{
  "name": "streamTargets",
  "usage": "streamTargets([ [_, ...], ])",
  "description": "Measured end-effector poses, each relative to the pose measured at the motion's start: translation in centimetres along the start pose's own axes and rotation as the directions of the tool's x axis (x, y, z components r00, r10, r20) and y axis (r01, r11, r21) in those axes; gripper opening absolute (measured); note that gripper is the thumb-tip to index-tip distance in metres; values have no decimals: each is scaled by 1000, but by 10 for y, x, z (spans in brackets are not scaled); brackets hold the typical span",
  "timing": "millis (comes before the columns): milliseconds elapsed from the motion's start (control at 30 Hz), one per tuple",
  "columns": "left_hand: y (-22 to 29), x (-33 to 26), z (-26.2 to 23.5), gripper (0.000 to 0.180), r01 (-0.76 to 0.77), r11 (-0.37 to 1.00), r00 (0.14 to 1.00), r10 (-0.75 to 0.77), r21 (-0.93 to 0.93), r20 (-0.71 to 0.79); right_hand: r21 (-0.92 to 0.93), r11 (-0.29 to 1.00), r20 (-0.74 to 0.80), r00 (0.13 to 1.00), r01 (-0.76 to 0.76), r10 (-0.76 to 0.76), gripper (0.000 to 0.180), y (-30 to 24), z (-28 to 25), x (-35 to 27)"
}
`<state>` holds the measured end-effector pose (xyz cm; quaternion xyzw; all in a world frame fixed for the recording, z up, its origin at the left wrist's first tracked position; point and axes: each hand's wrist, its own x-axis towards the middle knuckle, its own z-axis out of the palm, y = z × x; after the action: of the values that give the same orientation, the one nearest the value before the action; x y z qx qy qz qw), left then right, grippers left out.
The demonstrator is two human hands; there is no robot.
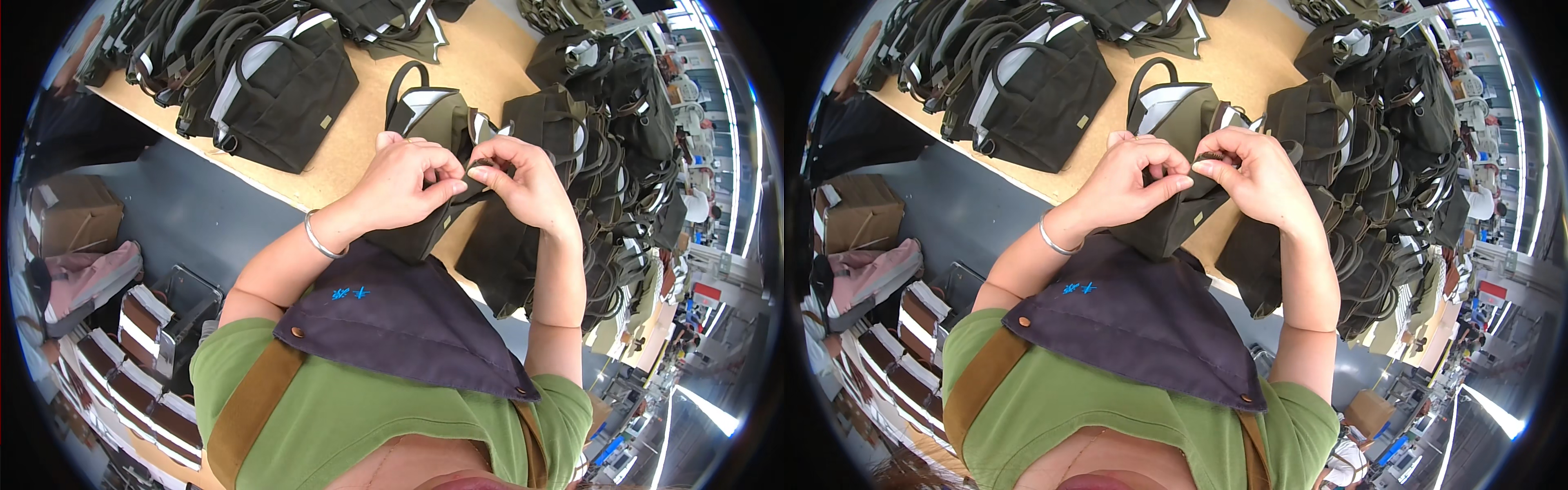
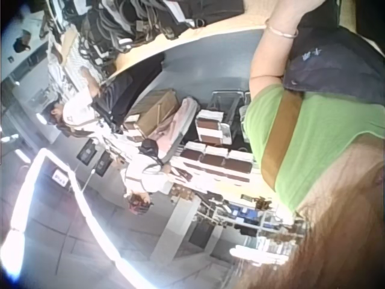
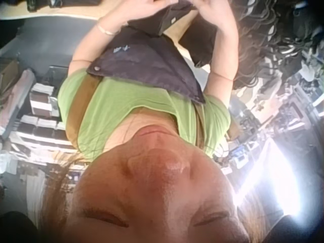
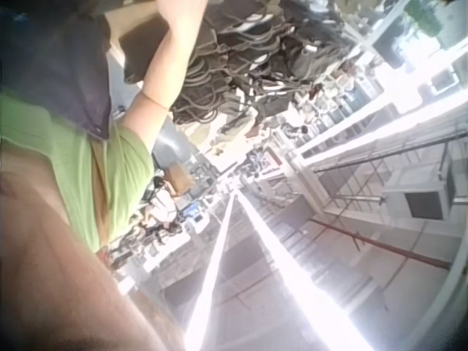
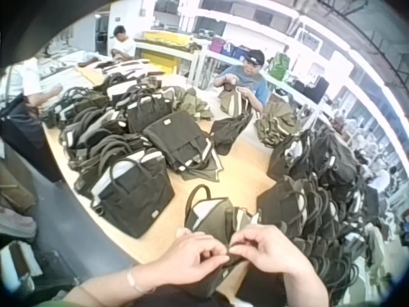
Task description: The person repeatedly handles small green canvas bags on a workbench, opening and closing the zippers and adjusting the straps. The person works on one bag at a time, performing repetitive checks on the zipper functionality and strap alignment before moving to the next item.
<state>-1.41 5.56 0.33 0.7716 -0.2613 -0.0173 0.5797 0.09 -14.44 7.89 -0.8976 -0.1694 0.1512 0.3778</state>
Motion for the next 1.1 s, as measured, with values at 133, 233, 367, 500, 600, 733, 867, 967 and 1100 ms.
streamTargets([
  [133,-2,-1,2,6,32,999,999,-32,42,5,33,998,43,997,-59,58,14,0,0,0],
  [233,-2,3,-7,6,1,997,999,-4,82,36,20,1000,49,999,5,-6,15,0,1,-1],
  [367,-20,21,-51,49,-146,907,989,130,395,67,-60,989,97,987,137,-130,21,9,9,-4],
  [500,-49,29,-61,26,-209,766,978,149,608,148,-189,919,69,938,347,-340,14,0,10,-10],
  [600,-28,21,-64,13,-333,629,897,440,703,31,-458,785,-29,876,417,-482,14,-3,-9,-31],
  [733,1,-2,-42,17,-469,580,852,496,666,168,-653,710,-142,879,262,-454,16,37,-22,-46],
  [867,-17,-11,-1,8,-502,672,828,190,545,527,-594,794,-122,960,133,-253,12,98,14,-51],
  [967,-10,6,3,11,-309,812,778,-83,496,622,-643,766,-197,966,0,-166,12,94,34,-63],
  [1100,-28,50,11,9,-272,729,847,-129,629,516,-410,911,-304,949,-49,-85,22,56,63,-40],
])
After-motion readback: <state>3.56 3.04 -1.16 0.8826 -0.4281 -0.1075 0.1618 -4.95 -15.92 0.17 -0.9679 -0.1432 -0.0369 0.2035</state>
